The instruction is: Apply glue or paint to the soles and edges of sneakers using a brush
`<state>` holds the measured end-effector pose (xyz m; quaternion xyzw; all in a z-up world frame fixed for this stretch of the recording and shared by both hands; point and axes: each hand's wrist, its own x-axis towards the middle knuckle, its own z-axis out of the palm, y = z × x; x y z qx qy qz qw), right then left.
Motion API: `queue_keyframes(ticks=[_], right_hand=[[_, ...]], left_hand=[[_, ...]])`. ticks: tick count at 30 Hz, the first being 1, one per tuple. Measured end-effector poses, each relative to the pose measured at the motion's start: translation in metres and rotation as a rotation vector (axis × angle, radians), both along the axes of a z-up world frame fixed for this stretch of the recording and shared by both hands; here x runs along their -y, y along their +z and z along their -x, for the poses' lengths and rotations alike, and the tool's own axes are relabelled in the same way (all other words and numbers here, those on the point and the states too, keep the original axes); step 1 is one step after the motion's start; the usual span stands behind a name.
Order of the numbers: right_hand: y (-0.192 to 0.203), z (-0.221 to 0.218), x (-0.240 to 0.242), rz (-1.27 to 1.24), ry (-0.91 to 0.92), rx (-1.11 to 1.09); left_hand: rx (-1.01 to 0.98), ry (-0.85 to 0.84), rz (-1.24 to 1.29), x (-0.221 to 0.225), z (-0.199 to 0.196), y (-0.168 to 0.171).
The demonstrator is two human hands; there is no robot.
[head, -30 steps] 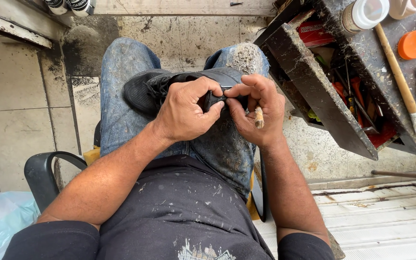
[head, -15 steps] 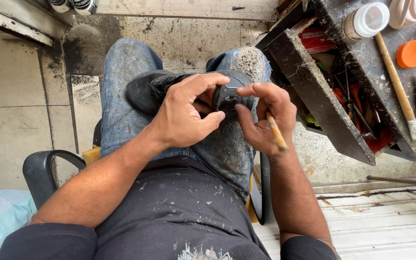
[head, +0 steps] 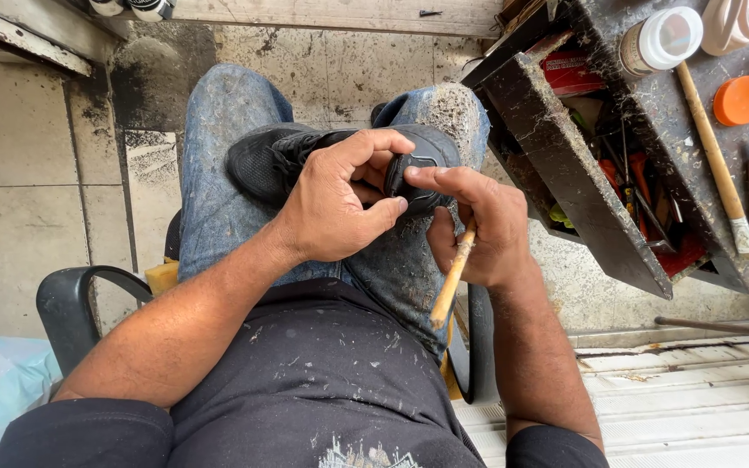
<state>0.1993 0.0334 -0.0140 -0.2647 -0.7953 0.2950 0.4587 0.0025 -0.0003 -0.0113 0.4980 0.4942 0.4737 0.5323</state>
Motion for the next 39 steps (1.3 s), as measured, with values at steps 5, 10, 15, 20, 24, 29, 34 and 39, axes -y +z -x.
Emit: queue_keyframes(ticks=[5, 10, 15, 20, 24, 29, 34, 39], right_hand=[[-0.008, -0.045, -0.014, 0.120, -0.248, -0.009], [-0.006, -0.094, -0.024, -0.055, -0.340, -0.189], [0.013, -0.109, -0.004, 0.114, -0.679, 0.082], [0.000, -0.080, 0.007, 0.113, -0.425, -0.108], [-0.033, -0.029, 0.010, 0.160, -0.194, -0.399], [-0.029, 0.004, 0.010, 0.194, -0.040, -0.309], [-0.021, 0.011, 0.004, 0.240, -0.008, -0.205], [-0.015, 0.020, 0.002, 0.052, -0.115, -0.193]], left_hand=[[-0.124, -0.008, -0.075, 0.000, 0.003, 0.009], [-0.599, -0.054, -0.254, 0.000, 0.004, 0.030], [-0.649, -0.018, -0.625, -0.005, 0.007, 0.032], [-0.577, -0.082, -0.627, -0.011, 0.003, 0.020], [-0.550, -0.056, -0.588, -0.012, -0.004, 0.014], [-0.540, -0.002, -0.609, -0.005, -0.002, 0.017], [-0.607, 0.079, -0.543, 0.005, -0.005, 0.023], [-0.551, -0.004, -0.385, 0.001, -0.009, 0.026]])
